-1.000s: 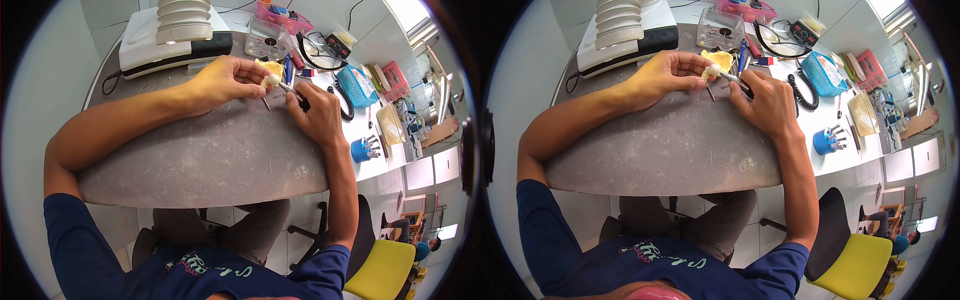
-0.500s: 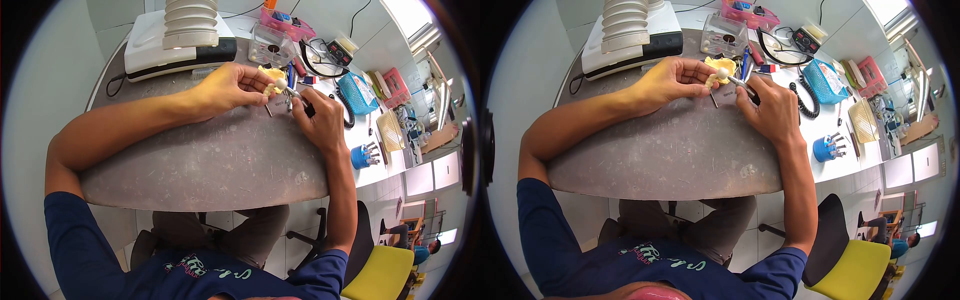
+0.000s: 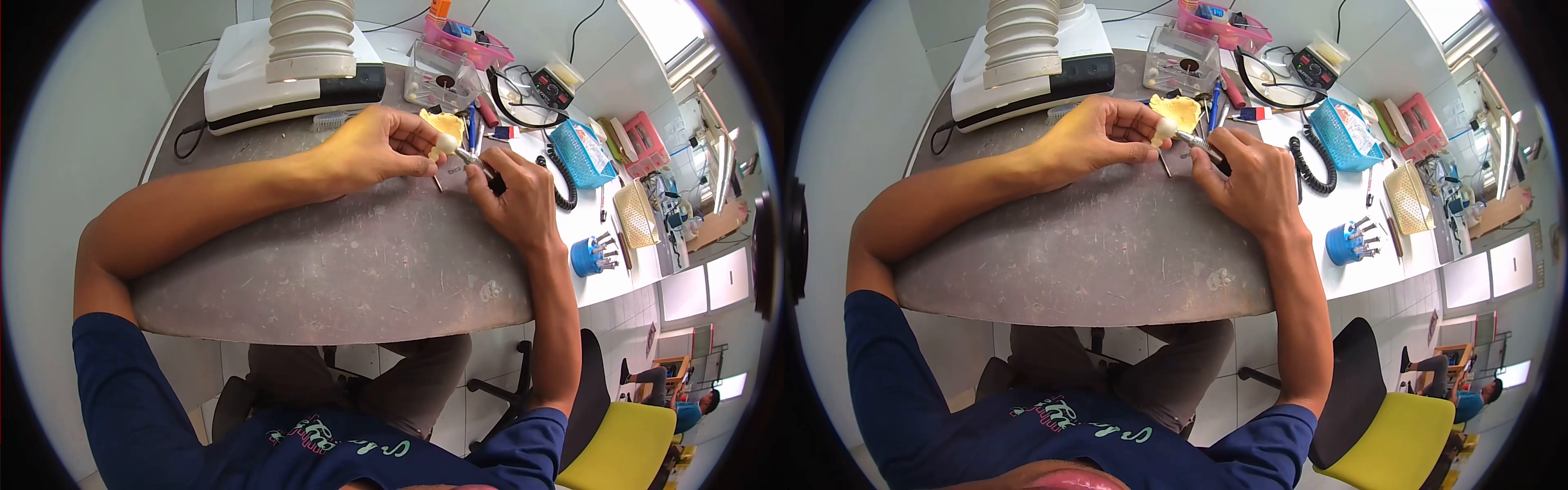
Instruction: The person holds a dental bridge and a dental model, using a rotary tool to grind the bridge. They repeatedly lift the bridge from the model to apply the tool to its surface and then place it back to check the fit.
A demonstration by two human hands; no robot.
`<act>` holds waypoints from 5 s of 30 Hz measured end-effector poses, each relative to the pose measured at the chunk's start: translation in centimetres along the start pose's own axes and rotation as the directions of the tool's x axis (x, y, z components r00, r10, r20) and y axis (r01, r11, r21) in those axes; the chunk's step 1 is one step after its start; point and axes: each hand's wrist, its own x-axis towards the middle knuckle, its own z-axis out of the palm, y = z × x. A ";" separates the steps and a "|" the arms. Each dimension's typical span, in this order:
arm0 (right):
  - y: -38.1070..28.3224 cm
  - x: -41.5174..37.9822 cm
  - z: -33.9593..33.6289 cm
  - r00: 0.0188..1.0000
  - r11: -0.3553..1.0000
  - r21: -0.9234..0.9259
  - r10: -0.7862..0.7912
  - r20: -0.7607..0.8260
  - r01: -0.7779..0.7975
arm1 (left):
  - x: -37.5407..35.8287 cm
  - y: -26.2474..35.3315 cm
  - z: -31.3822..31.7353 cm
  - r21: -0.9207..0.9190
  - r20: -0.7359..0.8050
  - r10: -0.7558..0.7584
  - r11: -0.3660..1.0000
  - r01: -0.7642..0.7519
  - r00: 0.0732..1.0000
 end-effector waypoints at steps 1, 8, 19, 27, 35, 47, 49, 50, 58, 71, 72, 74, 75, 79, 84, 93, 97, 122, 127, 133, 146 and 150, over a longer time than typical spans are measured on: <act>-0.1 0.0 0.0 1.000 1.000 -0.006 0.000 0.003 0.000 | 0.0 0.0 0.1 0.002 0.000 -0.001 1.000 0.001 1.000; 0.5 -0.3 0.0 0.999 1.000 -0.008 -0.001 0.040 0.001 | -0.2 0.3 0.0 -0.061 -0.012 0.017 0.998 -0.018 1.000; 0.3 -0.1 0.2 0.999 1.000 0.011 -0.028 0.030 0.028 | -0.1 -0.1 -0.2 -0.101 -0.014 0.022 0.995 -0.023 1.000; 0.2 -0.2 0.1 0.999 0.999 0.016 -0.032 0.023 0.032 | 0.1 -0.3 -0.4 -0.135 0.014 0.011 0.991 -0.009 1.000; 0.1 -0.2 0.2 0.999 0.999 0.025 -0.034 0.011 0.034 | 0.1 -0.6 -0.5 -0.087 0.040 0.024 0.996 -0.020 0.999; 0.3 0.0 0.3 0.999 0.999 0.023 -0.045 0.004 0.045 | 0.2 -0.4 -0.3 -0.091 0.031 0.004 0.996 -0.001 1.000; 0.1 -0.1 0.2 0.999 0.999 0.020 -0.045 0.010 0.044 | 0.2 -0.4 -0.1 -0.106 0.016 0.012 0.994 -0.010 1.000; 0.0 -0.1 0.3 0.999 0.998 0.029 -0.047 0.008 0.046 | 0.1 -0.4 -0.1 -0.105 0.018 0.012 0.994 -0.010 1.000; -0.1 0.1 0.4 0.998 0.998 0.024 -0.058 0.010 0.058 | 0.1 -0.2 -0.6 -0.083 0.079 -0.007 0.996 0.013 0.997; 0.2 -0.3 0.3 0.999 0.999 0.034 -0.041 -0.006 0.041 | 0.0 -0.4 -0.7 -0.066 0.065 0.004 0.998 0.001 0.998; 0.3 -0.2 0.3 1.000 0.999 0.028 -0.025 0.005 0.025 | 0.1 -0.4 -0.6 -0.080 0.062 0.003 0.997 0.002 0.998; 0.1 0.0 0.5 0.999 0.999 0.015 -0.040 -0.010 0.040 | 0.1 -0.5 -0.6 -0.096 0.062 0.003 0.995 0.003 0.998; 0.0 0.1 0.7 0.998 0.999 0.008 -0.048 -0.033 0.049 | 0.2 -0.4 -0.7 -0.089 0.066 -0.004 0.996 0.009 0.998; 0.3 -0.1 0.2 0.994 0.997 0.002 0.071 -0.083 -0.071 | 0.0 0.0 -0.6 -0.088 0.080 0.000 0.996 0.007 0.997; 0.5 -0.3 0.1 0.996 0.999 -0.005 0.034 -0.083 -0.034 | -0.1 -0.1 -0.6 -0.106 0.068 0.007 0.994 0.000 0.998; 0.2 -0.2 0.2 0.999 0.999 0.009 -0.041 -0.007 0.041 | 0.1 -0.4 -0.7 -0.088 0.068 -0.010 0.996 0.015 0.998; -0.1 0.0 0.3 0.999 0.999 0.016 -0.031 -0.008 0.031 | 0.2 -0.4 -0.7 -0.081 0.064 -0.026 0.996 0.031 0.998; 0.3 -0.1 0.4 1.000 1.000 0.009 -0.020 -0.015 0.020 | 0.1 -0.1 -0.6 -0.100 0.036 -0.048 0.994 0.052 0.998; 0.1 -0.1 0.1 1.000 1.000 -0.008 -0.022 -0.003 0.022 | 0.1 -0.3 -0.7 -0.094 0.043 -0.033 0.995 0.037 0.999; 0.2 -0.1 0.3 0.998 1.000 -0.007 -0.011 -0.063 0.010 | 0.1 -0.1 -0.7 -0.121 0.071 -0.022 0.992 0.030 0.997; 0.4 -0.2 0.0 0.998 0.999 -0.001 0.036 -0.049 -0.036 | -0.1 0.1 -0.5 -0.159 0.049 -0.007 0.987 0.015 0.999; 0.3 -0.1 0.1 0.999 1.000 0.006 0.007 -0.043 -0.007 | 0.0 -0.1 -0.7 -0.152 0.066 -0.001 0.988 0.011 0.998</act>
